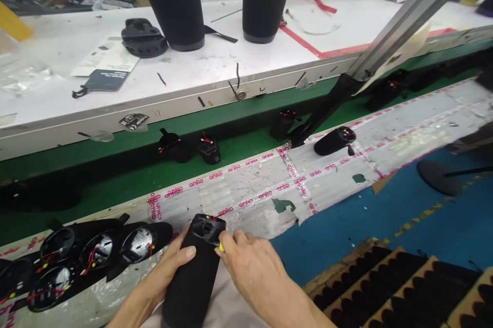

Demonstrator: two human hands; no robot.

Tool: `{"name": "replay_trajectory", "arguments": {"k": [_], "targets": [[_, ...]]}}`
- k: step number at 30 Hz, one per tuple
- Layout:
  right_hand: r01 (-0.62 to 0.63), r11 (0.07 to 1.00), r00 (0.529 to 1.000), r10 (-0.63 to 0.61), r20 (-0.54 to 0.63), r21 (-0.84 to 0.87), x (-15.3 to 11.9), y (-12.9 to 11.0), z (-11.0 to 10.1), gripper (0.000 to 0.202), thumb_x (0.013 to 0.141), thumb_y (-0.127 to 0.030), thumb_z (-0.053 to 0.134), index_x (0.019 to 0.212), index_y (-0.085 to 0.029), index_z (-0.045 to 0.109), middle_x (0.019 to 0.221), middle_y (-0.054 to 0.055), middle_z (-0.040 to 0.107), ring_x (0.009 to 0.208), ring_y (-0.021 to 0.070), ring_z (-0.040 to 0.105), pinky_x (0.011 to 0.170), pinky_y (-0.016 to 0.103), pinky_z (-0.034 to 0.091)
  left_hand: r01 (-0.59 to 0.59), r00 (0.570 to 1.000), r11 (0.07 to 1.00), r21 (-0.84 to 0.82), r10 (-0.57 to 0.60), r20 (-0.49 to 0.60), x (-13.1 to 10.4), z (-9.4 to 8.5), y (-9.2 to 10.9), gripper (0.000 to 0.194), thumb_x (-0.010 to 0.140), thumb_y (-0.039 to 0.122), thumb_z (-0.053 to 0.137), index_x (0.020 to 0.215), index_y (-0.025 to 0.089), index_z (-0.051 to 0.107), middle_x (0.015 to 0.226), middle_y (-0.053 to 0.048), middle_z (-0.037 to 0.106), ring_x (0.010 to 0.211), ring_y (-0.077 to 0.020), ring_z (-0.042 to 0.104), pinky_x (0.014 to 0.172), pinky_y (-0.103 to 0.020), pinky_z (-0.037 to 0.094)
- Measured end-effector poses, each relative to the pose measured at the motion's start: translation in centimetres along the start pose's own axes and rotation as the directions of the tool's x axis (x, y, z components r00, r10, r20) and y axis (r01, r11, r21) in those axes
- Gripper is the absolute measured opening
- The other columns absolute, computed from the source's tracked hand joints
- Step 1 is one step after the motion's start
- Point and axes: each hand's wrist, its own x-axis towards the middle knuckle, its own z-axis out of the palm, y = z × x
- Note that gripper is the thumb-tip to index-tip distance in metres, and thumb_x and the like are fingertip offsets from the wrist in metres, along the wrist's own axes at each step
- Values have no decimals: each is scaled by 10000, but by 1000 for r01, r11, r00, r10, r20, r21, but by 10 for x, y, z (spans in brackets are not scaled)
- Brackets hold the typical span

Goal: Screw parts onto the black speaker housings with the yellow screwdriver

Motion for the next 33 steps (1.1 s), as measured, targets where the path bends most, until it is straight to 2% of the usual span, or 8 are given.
{"name": "replay_trajectory", "arguments": {"k": [8, 17, 24, 27, 30, 33], "targets": [[46, 999, 998, -46, 51, -15, 1, 5, -2, 134, 994, -239, 566, 1081, -252, 464, 812, -22, 622, 678, 211, 675, 514, 331, 312, -41, 999, 996, 82, 40, 17, -1, 2, 0, 687, 788, 479, 735, 1399, 242, 526, 1377, -56, 646, 1269, -317, 571, 1075, -400, 432], [74, 996, 995, -70, 65, -55, 0, 6, -1, 118, 1009, -252, 541, 1084, -248, 450, 816, -18, 642, 678, 197, 687, 513, 331, 325, -33, 999, 997, 72, 33, 8, -5, 6, 5, 611, 796, 457, 738, 1344, 256, 561, 1364, -34, 656, 1236, -287, 597, 1046, -368, 459], [107, 963, 988, -76, 133, -246, -2, 3, -4, 110, 1029, -288, 502, 968, -241, 424, 712, -14, 622, 503, 179, 640, 431, 341, 228, -73, 997, 977, 203, 79, -19, -7, 13, 6, 660, 816, 436, 741, 1401, 259, 494, 1437, -36, 596, 1393, -298, 466, 1150, -392, 374], [152, 945, 981, -109, 160, -288, 0, 1, -8, 113, 1015, -267, 524, 955, -231, 435, 683, -10, 617, 453, 171, 610, 409, 341, 202, -55, 998, 977, 206, 63, -29, -9, 15, 6, 737, 813, 436, 745, 1447, 242, 423, 1501, -57, 537, 1423, -286, 436, 1180, -392, 341], [162, 949, 980, -122, 161, -269, 2, 1, -10, 104, 997, -242, 549, 966, -219, 453, 684, -2, 624, 448, 182, 602, 408, 340, 194, -65, 997, 980, 190, 73, -33, -10, 14, 4, 770, 792, 433, 761, 1450, 231, 416, 1509, -67, 528, 1411, -286, 450, 1170, -384, 353], [121, 989, 987, -111, 113, -81, 4, 2, -8, 81, 1039, -281, 484, 988, -231, 444, 730, -9, 653, 530, 202, 648, 452, 331, 251, -79, 995, 987, 137, 86, -51, -11, 13, 3, 623, 822, 448, 714, 1371, 233, 511, 1422, -57, 611, 1318, -301, 541, 1104, -386, 417]]}}
